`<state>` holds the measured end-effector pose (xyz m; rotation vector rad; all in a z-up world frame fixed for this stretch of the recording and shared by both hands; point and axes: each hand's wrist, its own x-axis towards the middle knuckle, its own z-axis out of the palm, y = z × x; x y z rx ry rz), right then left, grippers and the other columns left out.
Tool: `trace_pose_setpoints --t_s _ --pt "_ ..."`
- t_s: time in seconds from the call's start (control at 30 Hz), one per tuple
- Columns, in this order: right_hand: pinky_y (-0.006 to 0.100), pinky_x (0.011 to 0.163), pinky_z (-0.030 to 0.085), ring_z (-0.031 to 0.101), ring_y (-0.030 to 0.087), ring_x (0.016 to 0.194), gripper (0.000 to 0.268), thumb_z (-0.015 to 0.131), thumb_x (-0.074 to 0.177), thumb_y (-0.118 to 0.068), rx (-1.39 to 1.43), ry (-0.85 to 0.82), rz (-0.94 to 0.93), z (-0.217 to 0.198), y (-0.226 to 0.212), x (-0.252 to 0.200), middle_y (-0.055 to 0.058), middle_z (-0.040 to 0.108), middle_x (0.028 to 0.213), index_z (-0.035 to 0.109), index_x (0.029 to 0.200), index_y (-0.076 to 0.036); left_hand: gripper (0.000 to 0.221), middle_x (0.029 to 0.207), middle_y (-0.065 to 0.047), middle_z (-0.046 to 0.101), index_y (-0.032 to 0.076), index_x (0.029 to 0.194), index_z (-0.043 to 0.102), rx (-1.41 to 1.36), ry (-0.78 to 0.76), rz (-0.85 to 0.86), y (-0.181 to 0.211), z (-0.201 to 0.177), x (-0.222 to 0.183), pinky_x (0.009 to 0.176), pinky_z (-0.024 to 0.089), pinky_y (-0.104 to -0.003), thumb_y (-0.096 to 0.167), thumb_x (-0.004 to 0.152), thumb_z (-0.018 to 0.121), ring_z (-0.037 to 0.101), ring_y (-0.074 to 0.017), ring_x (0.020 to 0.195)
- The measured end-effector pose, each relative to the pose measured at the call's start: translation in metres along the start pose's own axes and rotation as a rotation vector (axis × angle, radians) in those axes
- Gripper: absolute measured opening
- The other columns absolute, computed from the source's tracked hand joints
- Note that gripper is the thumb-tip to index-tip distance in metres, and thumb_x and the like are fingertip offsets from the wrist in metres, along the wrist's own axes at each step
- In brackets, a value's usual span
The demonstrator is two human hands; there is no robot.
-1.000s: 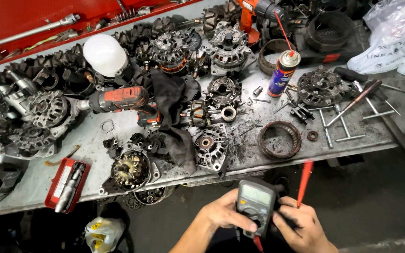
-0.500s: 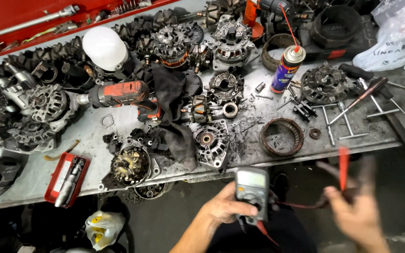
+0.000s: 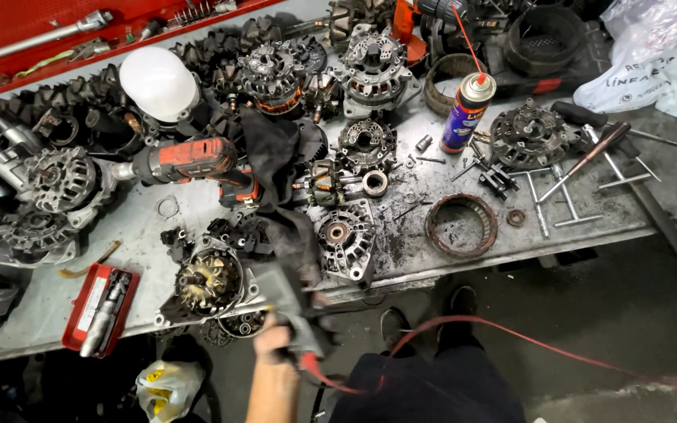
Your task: Inspecting, cleaning, and testing automotive alternator components at a workbench using tools and a multimeter.
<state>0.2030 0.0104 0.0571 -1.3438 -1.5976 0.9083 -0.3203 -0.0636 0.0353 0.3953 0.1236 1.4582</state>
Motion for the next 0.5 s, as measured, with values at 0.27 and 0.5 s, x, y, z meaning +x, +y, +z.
trace_pose_setpoints --t_s 0.27,0.5 --pt "0.035 0.102 0.054 0.074 0.023 0.119 0.071 0.084 0.067 -0.014 0.150 -0.479 -0.082 0.164 -0.064 -0.015 0.012 0.073 0.138 0.065 0.134 -0.002 0.061 0.123 -0.020 0.072 -0.007 0.132 0.063 0.038 -0.086 -0.496 -0.103 0.022 0.029 0.092 0.061 -0.037 0.004 0.075 0.082 0.073 -0.0267 0.100" --pt "0.025 0.043 0.030 0.043 0.011 0.046 0.017 0.063 0.094 -0.004 0.509 -0.156 0.414 0.188 -0.023 -0.022 0.004 0.057 0.058 0.076 0.100 0.005 0.063 0.114 -0.017 0.074 -0.002 0.136 0.058 0.087 -0.002 -0.424 -0.101 -0.017 0.015 0.081 0.062 -0.034 -0.012 0.076 0.076 0.073 -0.0248 0.090"
